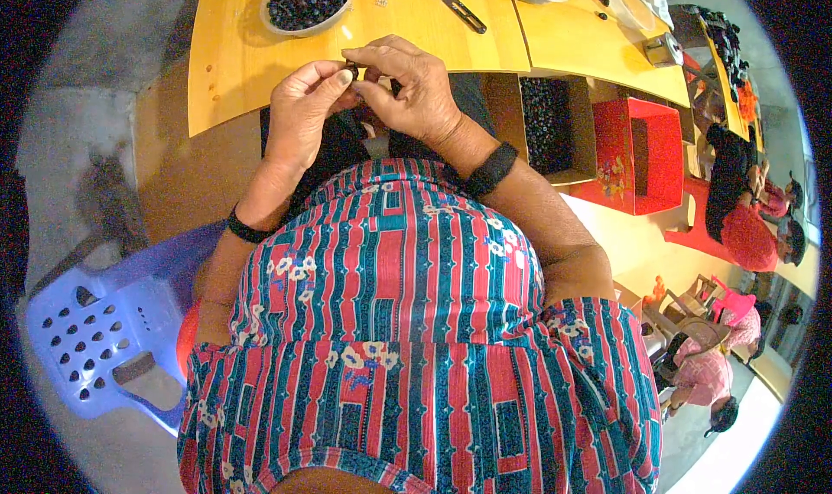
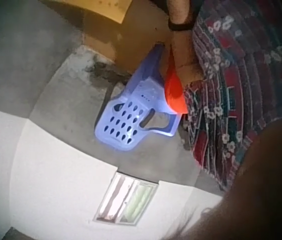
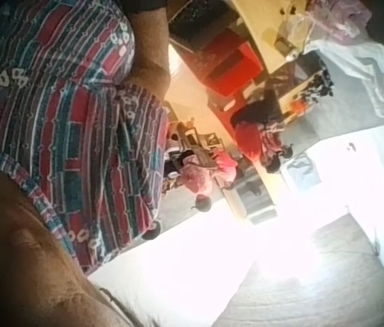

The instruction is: The person assembles decorative butterfly pieces onto circular plastic bases by hand.

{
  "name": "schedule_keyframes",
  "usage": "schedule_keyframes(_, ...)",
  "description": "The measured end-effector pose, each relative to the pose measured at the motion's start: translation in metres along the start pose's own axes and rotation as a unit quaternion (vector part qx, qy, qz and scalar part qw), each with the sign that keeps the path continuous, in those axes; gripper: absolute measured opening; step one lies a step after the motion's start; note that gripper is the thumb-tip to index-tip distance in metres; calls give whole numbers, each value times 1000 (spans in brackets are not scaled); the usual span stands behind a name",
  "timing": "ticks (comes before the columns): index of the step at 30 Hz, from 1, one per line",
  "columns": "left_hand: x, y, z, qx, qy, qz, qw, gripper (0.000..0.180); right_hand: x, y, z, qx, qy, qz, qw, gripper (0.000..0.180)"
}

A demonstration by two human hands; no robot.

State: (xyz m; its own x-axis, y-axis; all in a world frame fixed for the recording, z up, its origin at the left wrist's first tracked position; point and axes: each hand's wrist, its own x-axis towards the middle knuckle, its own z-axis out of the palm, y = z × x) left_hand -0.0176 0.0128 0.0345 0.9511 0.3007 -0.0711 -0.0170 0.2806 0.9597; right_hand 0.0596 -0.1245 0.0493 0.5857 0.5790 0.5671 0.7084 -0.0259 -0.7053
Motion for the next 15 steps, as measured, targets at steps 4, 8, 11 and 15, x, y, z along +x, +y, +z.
schedule_keyframes(4, 1, -4, -4, -24, -16, -23, 999, 17, -2, 8, 2, -22, -17, -4, 1000, 33)
schedule_keyframes(8, 3, -7, -8, -29, -27, -39, 998, 17, -3, 12, 4, -65, -19, -3, 998, 31)
schedule_keyframes(11, 3, -7, -6, -65, -27, -44, 997, 16, -2, 11, 5, -87, -28, -4, 996, 32)
schedule_keyframes(15, 4, -6, -6, -58, -31, -61, 996, 15, -3, 12, 3, -95, -34, -16, 995, 32)
